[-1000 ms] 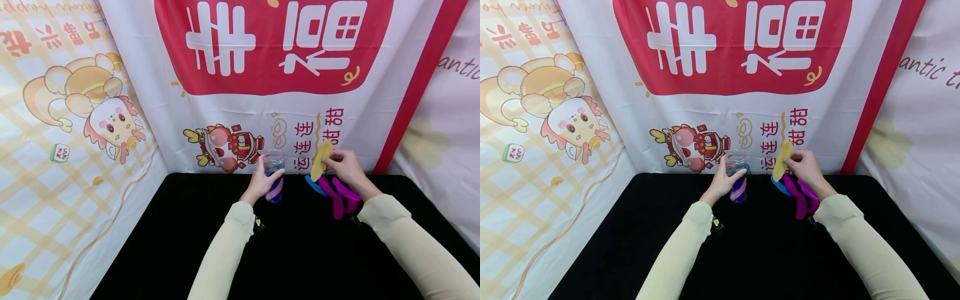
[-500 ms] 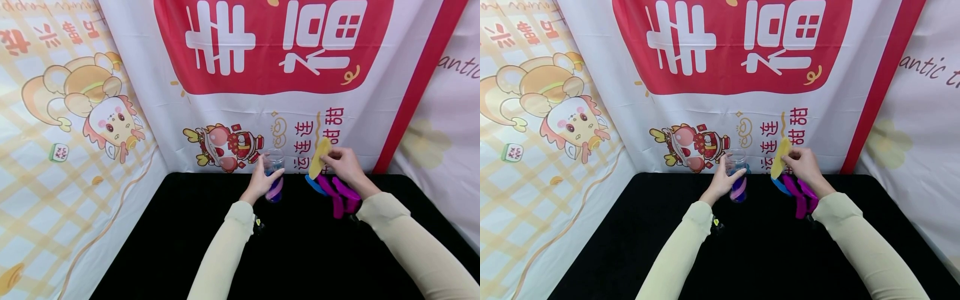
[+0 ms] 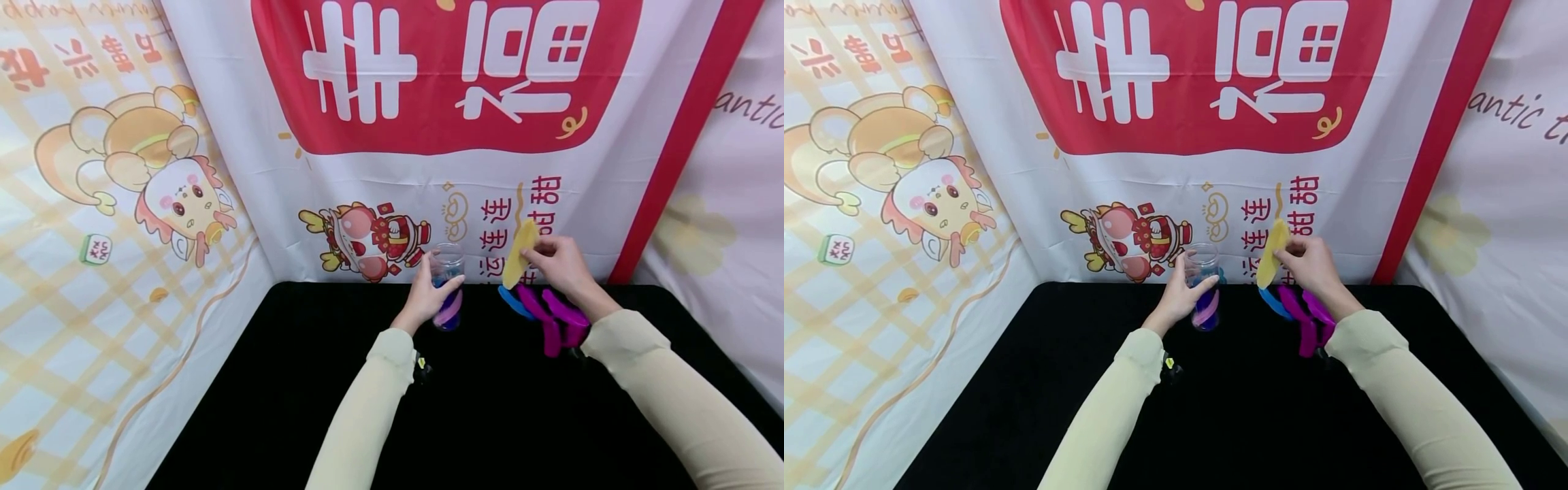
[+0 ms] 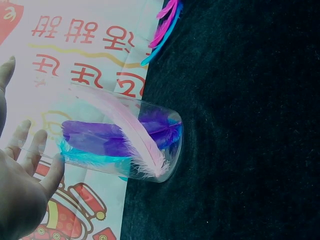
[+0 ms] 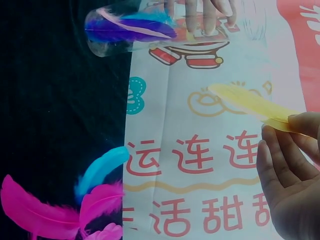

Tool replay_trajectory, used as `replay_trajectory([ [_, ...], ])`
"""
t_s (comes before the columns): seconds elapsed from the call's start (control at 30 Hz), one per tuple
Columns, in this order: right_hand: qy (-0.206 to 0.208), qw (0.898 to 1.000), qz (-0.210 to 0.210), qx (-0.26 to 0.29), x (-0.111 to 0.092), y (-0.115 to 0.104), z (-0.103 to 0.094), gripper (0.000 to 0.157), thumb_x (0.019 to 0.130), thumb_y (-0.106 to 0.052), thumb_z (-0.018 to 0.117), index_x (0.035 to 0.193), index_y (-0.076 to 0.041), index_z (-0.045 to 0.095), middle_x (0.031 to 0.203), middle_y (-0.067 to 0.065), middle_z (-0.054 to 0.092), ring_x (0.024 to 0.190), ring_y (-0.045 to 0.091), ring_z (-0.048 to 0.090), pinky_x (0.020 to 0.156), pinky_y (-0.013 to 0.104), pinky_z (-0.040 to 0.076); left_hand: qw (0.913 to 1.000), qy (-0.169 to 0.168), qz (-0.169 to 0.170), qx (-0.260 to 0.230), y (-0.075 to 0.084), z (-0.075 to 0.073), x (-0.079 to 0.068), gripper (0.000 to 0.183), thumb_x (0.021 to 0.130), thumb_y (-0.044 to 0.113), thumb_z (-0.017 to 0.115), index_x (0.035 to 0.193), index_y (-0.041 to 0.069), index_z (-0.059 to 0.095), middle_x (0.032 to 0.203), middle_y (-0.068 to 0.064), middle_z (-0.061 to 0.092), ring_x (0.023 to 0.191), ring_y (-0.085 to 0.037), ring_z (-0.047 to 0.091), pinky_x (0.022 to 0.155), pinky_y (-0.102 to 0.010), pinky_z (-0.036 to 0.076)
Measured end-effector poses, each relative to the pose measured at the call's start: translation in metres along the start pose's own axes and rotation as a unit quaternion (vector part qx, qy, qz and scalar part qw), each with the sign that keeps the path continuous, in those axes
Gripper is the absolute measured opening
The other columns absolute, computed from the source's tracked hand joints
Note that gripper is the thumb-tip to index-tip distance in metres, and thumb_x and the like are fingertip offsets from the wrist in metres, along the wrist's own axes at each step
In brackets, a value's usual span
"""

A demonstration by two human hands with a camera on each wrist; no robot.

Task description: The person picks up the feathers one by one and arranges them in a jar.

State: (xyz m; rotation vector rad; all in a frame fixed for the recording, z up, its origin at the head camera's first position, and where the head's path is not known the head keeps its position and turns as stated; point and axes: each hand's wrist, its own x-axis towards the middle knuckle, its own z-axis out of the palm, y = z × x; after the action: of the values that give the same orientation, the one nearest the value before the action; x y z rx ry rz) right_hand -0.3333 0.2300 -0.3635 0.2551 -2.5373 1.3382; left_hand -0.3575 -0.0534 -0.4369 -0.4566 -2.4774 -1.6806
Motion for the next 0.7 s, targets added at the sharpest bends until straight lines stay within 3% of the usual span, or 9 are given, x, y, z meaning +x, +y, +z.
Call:
replay_trajectory([
  [0.37, 0.002, 0.999, -0.010, 0.039, 0.004, -0.006, -0.002, 0.034, 0.101, -0.023, 0.068, 0.117, 0.007, 0.070, 0.111, 0.026, 0.072, 0.082, 0.008, 0.067, 0.067, 0.017, 0.054, 1.0000, 0.001, 0.003, -0.004, 0.000, 0.000, -0.001, 0.077, 0.093, 0.046, 0.075, 0.153, 0.025, 0.031, 0.143, -0.012, 0.049, 0.132, -0.026, 0.050, 0.112, -0.044, 0.042],
  [0.7, 0.010, 0.998, -0.016, 0.054, 0.006, -0.019, -0.001, 0.035, 0.100, -0.022, 0.068, 0.119, 0.007, 0.070, 0.108, 0.023, 0.073, 0.081, 0.012, 0.069, 0.069, 0.021, 0.056, 1.0000, 0.003, 0.003, 0.001, 0.001, 0.000, -0.001, 0.077, 0.093, 0.045, 0.075, 0.153, 0.024, 0.031, 0.144, -0.013, 0.049, 0.133, -0.026, 0.050, 0.112, -0.044, 0.041],
])
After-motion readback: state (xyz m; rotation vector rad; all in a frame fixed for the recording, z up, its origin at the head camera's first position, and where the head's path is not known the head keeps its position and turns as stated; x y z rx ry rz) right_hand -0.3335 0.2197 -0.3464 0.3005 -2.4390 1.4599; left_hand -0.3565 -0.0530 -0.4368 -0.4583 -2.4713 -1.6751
